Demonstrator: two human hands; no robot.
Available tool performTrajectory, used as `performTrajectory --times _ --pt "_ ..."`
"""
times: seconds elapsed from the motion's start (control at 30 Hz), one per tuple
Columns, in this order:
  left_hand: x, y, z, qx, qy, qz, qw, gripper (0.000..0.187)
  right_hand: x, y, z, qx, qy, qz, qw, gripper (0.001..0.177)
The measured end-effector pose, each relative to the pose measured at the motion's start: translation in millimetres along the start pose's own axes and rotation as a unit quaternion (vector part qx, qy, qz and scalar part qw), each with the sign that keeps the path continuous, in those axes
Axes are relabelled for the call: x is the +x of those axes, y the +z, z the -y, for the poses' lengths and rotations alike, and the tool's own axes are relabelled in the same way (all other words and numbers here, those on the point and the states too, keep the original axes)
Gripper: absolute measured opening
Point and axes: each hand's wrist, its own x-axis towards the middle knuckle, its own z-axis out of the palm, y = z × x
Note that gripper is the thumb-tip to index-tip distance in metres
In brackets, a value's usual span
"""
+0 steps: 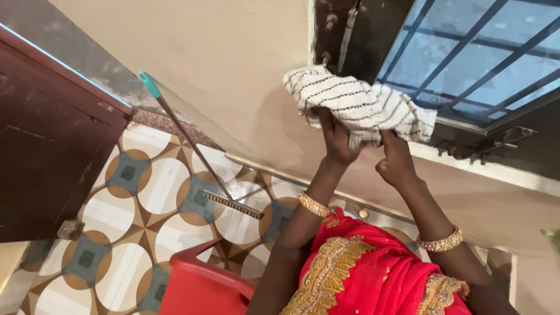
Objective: The person wipes a brown window frame and the surrounding wall area by hand using a striped cloth.
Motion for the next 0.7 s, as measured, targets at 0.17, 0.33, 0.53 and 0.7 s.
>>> performTrajectory --times 0.17,0.33,0.53,0.7 --pt "-8 -17 -42 -0.058 0.033 0.003 0.998 0.061 -22 4 -2 0.01 -0.044 -0.044 0.998 0.086" --pt "-8 -41 -40 0.006 0.032 -0.021 0.999 0.066 -38 -8 1 0.015 -0.068 -0.082 0.994 0.09" --pt "14 -41 -41 0.134 -0.046 -0.011 0.99 0.07 -8 -22 44 0.021 -0.082 -0.086 0.993 0.088" --pt "22 -24 -10 0.136 -0.09 0.076 0.984 0.051 24 -18 53 -0.108 -0.097 -0.064 0.987 0.076"
